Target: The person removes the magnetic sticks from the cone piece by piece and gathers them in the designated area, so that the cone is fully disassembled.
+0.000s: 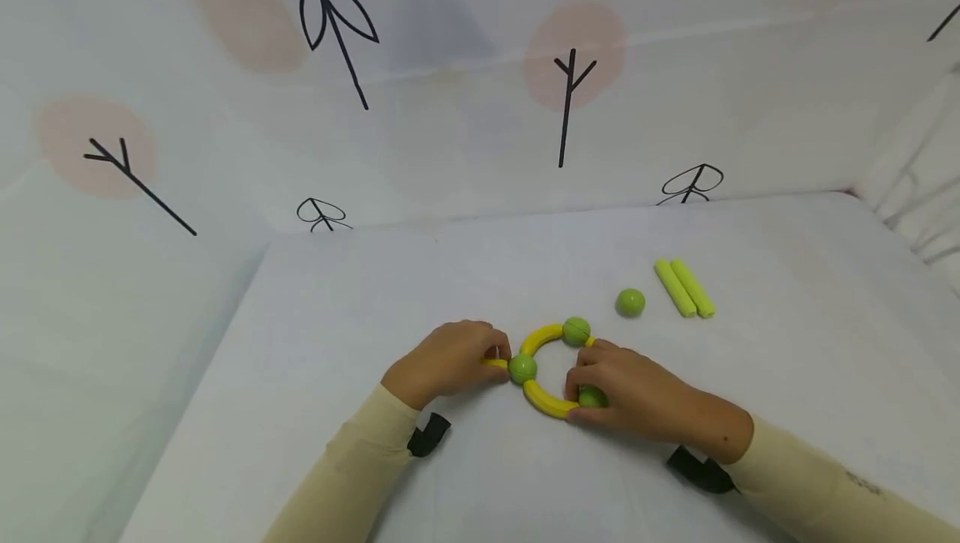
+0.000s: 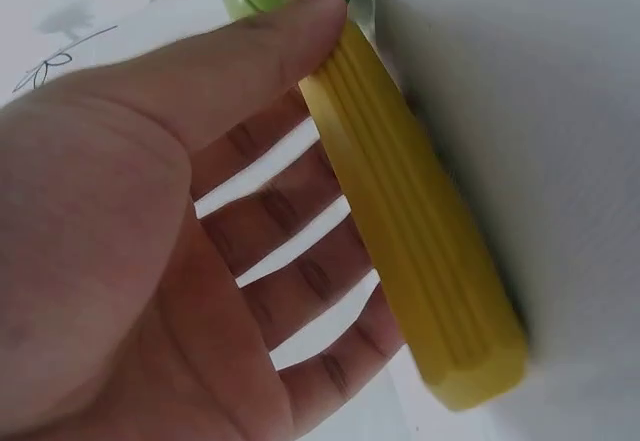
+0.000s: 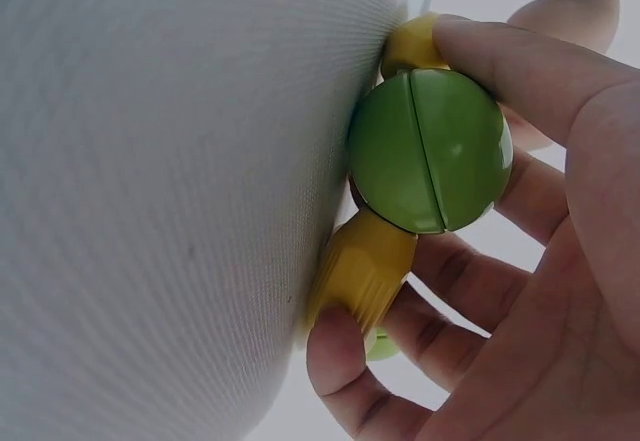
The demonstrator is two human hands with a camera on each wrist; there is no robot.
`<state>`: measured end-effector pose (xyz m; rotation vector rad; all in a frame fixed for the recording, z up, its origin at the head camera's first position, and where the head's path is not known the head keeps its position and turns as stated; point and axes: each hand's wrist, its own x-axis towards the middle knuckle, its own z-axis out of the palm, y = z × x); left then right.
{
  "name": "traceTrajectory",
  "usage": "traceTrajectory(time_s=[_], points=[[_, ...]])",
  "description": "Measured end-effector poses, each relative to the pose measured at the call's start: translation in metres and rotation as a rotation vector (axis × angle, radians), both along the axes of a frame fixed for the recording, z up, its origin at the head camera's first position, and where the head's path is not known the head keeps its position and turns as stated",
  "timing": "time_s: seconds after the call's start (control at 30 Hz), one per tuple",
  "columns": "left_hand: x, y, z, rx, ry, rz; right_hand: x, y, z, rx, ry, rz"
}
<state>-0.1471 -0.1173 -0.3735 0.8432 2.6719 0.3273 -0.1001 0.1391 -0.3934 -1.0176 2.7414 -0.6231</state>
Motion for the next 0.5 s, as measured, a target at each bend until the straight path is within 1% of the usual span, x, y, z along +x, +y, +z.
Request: traceTrajectory(time_s=[0.07, 0.13, 0.2, 0.33, 0.43, 0.5], points=[[-0.002, 0.001, 0.001, -0.01, 0.022, 0.029, 0.001, 0.002, 0.0, -0.003, 0.001, -0.006], [-0.003, 0.003, 0.003, 0.005, 0.07, 0.056, 0.003, 0.004, 0.0, -0.009, 0.006, -0.011], [-0.005, 0.005, 0.005, 0.047, 0.123, 0.077, 0.004, 0.006, -0.001, -0.012, 0.004, -0.018], [-0.004, 0.006, 0.008, 0.16, 0.214, 0.112, 0.005, 0.007, -0.004, -0.013, -0.012, 0.0], [-0.007, 0.006, 0.014, 0.219, 0.224, 0.14, 0.004, 0.006, -0.003, -0.006, -0.009, 0.012], [-0.013, 0.008, 0.018, 0.242, 0.203, 0.137, 0.004, 0.007, -0.002, 0.0, -0.003, 0.011]])
